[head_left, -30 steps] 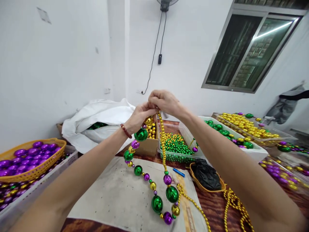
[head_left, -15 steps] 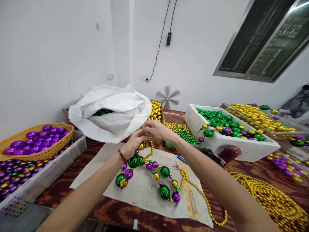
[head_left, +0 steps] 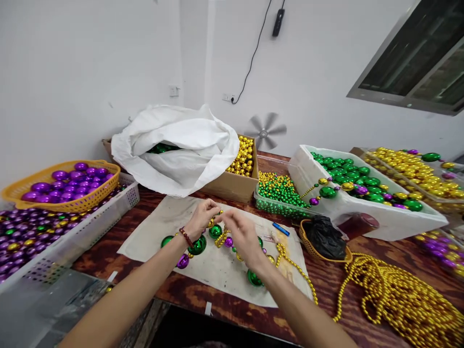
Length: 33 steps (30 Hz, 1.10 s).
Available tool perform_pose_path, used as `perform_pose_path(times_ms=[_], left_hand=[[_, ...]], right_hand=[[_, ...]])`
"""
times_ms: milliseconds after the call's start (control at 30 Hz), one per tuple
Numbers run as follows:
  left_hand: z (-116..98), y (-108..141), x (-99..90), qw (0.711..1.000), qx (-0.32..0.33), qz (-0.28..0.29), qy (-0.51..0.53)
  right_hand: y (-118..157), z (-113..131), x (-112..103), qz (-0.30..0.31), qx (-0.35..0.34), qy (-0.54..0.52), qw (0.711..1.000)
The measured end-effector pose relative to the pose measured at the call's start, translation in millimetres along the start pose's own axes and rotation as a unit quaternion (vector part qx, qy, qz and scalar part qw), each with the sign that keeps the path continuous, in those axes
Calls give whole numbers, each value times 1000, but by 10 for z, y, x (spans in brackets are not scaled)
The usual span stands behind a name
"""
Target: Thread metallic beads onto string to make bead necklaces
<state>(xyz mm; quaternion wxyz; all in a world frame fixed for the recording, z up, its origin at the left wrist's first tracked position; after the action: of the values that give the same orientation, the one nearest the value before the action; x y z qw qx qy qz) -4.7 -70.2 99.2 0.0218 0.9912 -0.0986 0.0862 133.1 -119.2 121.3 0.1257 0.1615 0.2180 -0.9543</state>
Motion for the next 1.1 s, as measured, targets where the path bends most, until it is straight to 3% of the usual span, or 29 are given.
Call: perform_pose_path(times_ms=[167,333,500,633,800,900,1000,1033,1100], left_hand=[[-37,120,3,998,-37,39,-17],[-32,302,-1,986,-125,107,18],[113,417,-70,963,-231,114,76],[251,464,-138,952,-262,121,100],[411,514,-141,972,-213,95,25],[505,551,-160,992,-110,44,-49],[600,597,-228,997,-30,4,-75],[631,613,-252,997,-18,-6,-78],[687,647,-285,996,-2,-15,-86]], right_hand=[[516,-321,316,3,-78,164,983],[556,-647,362,-8,-102,349,932],[584,-756,393,-26,-121,415,902],[617,-897,470,45,-119,418,899],[650,-1065,678,140,-29,431,891],[776,-996,767,167,-33,427,888],[921,-789,691,212,-62,386,896],[938,-714,619,199,-54,365,908],[894,-600,436,107,-1,322,941]])
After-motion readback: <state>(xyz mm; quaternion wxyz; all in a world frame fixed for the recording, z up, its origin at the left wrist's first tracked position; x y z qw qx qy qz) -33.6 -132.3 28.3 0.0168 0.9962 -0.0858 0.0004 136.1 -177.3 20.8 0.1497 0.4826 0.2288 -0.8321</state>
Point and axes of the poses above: each hand's wrist, its own y-axis away from the middle knuckle, its own x-axis out of the palm, z = x × y, the point moved 1 cm from there along -y, towards the middle knuckle, and after that the axes turned 6 degrees about z, right-handed, at the moved point
